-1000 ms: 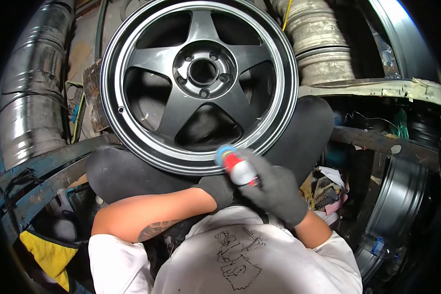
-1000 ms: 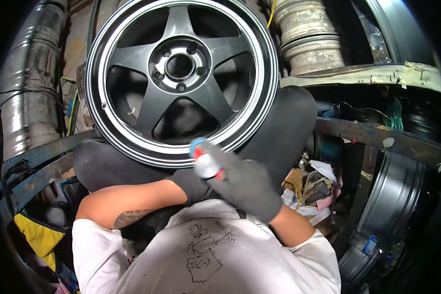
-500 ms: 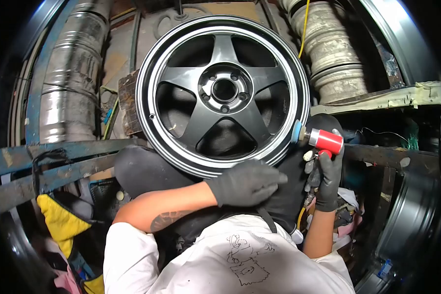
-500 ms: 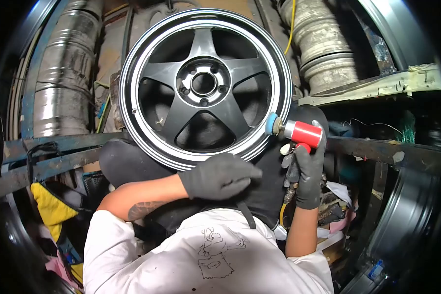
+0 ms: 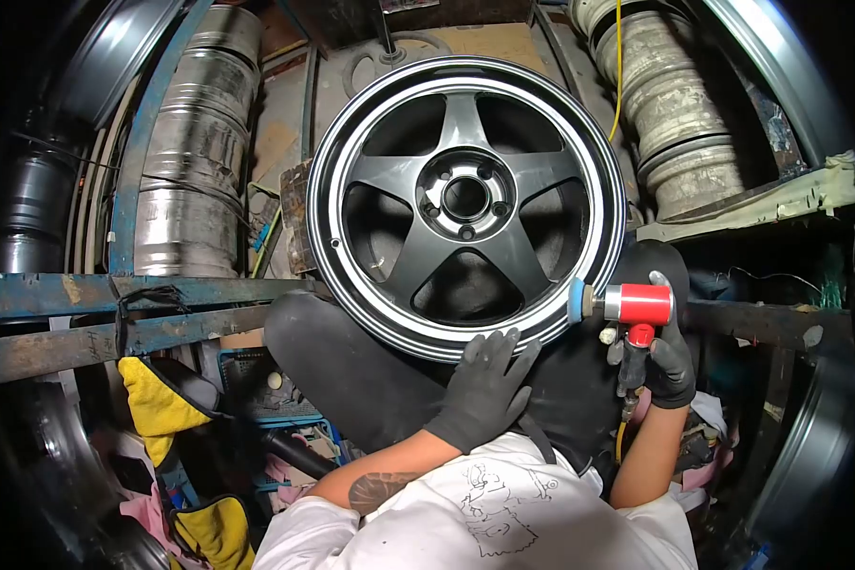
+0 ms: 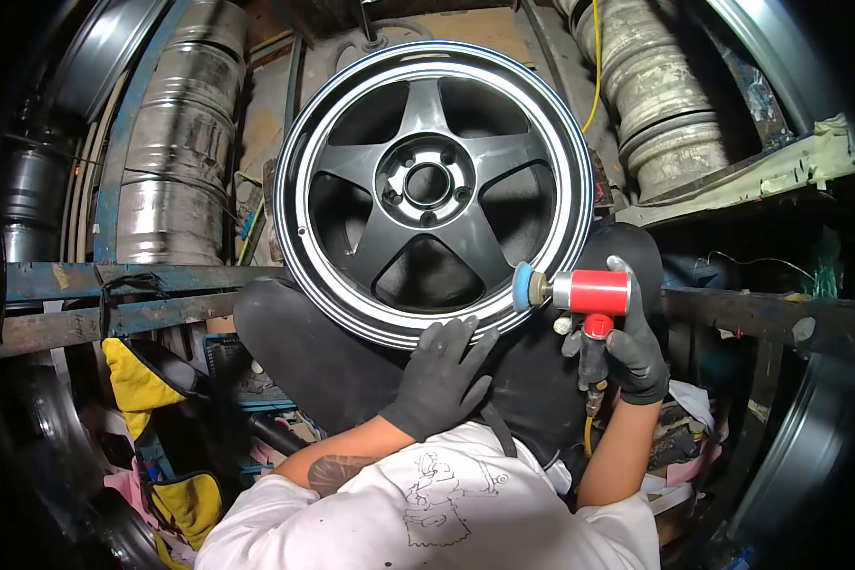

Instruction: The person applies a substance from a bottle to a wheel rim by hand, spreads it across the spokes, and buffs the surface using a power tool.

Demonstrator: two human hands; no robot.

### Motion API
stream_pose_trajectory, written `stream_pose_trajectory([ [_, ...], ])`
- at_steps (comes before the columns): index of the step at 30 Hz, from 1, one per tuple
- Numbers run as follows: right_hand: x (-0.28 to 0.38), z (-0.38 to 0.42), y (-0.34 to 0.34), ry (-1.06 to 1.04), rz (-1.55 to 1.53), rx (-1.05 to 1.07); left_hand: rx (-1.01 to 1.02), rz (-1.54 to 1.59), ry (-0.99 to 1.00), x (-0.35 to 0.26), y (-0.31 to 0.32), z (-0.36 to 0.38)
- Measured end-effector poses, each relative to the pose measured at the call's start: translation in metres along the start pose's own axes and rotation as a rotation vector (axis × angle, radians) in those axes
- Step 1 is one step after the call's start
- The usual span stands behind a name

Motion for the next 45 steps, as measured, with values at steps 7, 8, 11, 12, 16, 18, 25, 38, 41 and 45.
stream_pose_trajectory([
  [7,-0.006,-0.008,0.002,0.024,-0.082,0.156,0.057,0.023,-0.021,0.027,-0.032,0.014],
  [8,-0.006,-0.008,0.002,0.021,-0.102,0.156,0.060,0.027,-0.026,0.030,-0.036,0.013],
  [11,-0.003,-0.007,0.007,0.032,-0.176,0.179,0.021,0.021,-0.054,0.031,-0.040,0.013],
  [12,-0.002,-0.008,0.007,0.034,-0.174,0.178,0.003,0.013,-0.063,0.030,-0.040,0.013],
  [16,-0.003,-0.013,0.008,0.022,-0.029,0.035,-0.135,0.109,-0.102,0.020,-0.037,0.006],
  [18,-0.004,-0.010,0.012,-0.018,0.017,-0.082,-0.141,0.281,-0.056,0.006,-0.036,-0.004],
  [25,-0.038,0.009,-0.012,-0.102,-0.233,-0.301,0.101,0.897,-0.023,-0.035,0.015,-0.029],
  [38,-0.048,0.025,-0.021,-0.279,-0.106,-0.230,0.409,1.597,-0.368,-0.053,0.091,-0.027],
  [41,-0.044,0.026,-0.018,-0.310,-0.337,-0.154,0.321,1.546,-0.483,-0.035,0.093,-0.017],
  [45,-0.041,0.019,-0.015,-0.318,-0.472,-0.132,0.120,1.475,-0.450,-0.023,0.071,-0.025],
])
Point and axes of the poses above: each hand's wrist, its own z-axis away from the middle knuckle, its own y-axis out of the palm, x = y × z, the point moved 9 cm from there along -z, towards the middle knuckle, and after that the axes turned 10 degrees about z, right-handed, at the moved point
